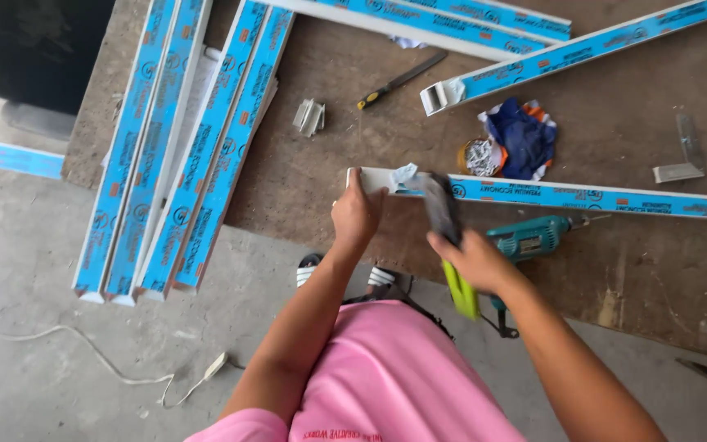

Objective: Assembling aluminum profiles by drilling holes and joining components with a hand riveter

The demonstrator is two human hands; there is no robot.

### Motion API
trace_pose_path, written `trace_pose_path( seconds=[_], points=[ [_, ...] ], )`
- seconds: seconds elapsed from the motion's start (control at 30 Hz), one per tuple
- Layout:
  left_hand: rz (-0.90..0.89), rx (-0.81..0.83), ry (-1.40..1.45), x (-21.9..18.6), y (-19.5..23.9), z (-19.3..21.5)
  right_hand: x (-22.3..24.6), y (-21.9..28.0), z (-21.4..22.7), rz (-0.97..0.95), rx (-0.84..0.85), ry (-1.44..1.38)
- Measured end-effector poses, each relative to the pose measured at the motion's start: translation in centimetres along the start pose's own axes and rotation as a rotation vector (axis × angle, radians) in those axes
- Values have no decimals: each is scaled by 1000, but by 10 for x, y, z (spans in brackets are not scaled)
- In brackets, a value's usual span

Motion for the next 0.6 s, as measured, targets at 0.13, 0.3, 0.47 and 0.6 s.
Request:
trace_pose_path(
  seconds=[0.13, 0.3, 0.47, 0.6],
  points=[
    [-383, -163, -20, -101, -6, -18, -52, 97, 86, -274, 64, 739],
    [-591, -32, 9, -205, -40, -135, -111, 176, 159, -645, 214, 992],
    [-654, 202, -407, -230, -62, -223, -196, 227, 223, -631, -527, 553],
    [-636, 165, -397, -232, -70, -223, -241, 181, 200, -70, -746, -98]
  ],
)
Point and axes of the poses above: each hand's wrist, its own y-axis away from the middle knuckle, its own z-axis out of the back of the hand, x = y × z, the point moved 9 cm from there along -y, towards the middle knuckle, and after that the axes turned 5 degrees about -x, right-handed, at the moved point
